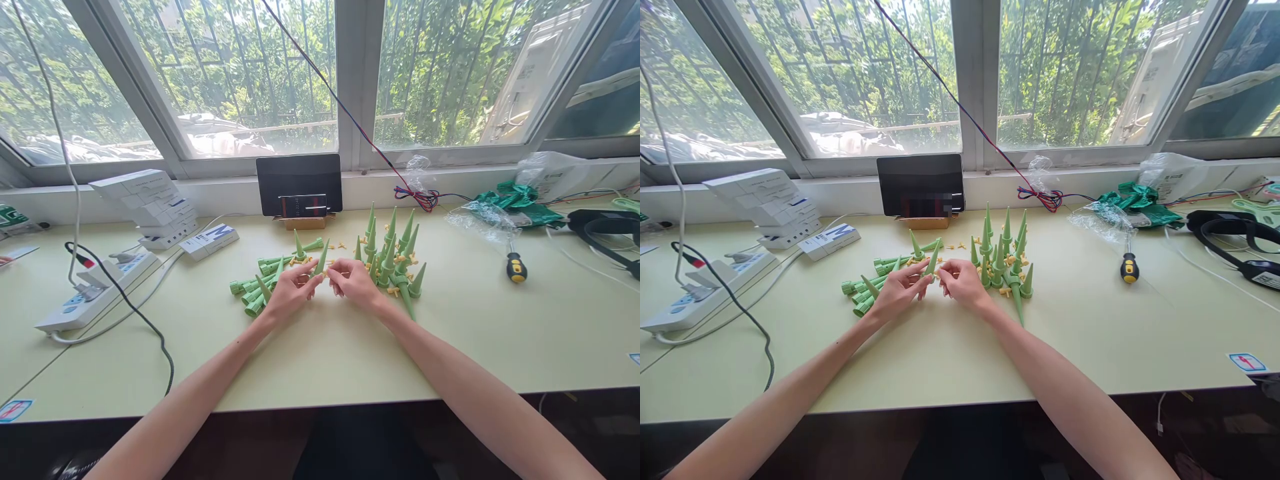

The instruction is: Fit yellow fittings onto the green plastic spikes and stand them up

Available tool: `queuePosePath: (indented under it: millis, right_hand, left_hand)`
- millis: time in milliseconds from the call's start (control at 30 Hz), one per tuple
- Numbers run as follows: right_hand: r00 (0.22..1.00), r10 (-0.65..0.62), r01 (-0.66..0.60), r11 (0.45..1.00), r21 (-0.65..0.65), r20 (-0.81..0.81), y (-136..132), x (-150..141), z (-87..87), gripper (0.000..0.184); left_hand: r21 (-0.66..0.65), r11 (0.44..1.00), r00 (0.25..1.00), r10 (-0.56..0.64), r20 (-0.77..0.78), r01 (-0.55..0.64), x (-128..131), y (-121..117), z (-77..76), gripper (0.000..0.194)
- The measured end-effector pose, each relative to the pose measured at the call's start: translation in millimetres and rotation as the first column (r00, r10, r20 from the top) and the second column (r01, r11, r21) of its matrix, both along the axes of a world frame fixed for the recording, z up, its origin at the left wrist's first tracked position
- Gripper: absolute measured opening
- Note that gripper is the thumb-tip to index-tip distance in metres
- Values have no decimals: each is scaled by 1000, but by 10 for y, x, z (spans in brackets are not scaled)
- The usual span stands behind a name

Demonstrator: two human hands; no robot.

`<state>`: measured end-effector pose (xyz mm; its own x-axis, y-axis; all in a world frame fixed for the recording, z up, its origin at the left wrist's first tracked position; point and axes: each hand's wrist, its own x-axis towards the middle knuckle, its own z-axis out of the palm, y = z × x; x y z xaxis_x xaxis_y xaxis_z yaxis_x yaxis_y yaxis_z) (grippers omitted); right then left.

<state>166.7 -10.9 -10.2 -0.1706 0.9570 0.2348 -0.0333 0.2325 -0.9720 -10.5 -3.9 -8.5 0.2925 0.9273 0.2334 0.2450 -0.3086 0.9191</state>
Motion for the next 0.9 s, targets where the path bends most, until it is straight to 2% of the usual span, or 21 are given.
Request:
queuePosePath:
  millis: [100, 333, 467, 667, 900]
  right_hand:
    - [996, -44, 36, 995, 89, 83, 1, -3, -13, 20]
    - [978, -112, 91, 989, 119, 179, -39, -27, 21, 20]
    - [951, -187, 134, 967, 216, 246, -58, -51, 21, 21]
    - [925, -213, 83, 921, 381, 313, -43, -60, -23, 19]
    - [903, -236, 51, 889, 456, 358, -57, -63, -3, 18]
  left_hand:
    - [9, 1000, 1000, -12, -25, 12, -7, -2, -8, 61]
    - [9, 1000, 998, -27, -63, 27, -4, 11, -8, 60]
    - [-7, 998, 997, -68, -43, 68, -9, 42, -26, 63]
    - [10, 991, 991, -134, -26, 135, -23, 79, -22, 59]
    - [44, 987, 986, -154, -65, 157, -45, 109, -41, 51]
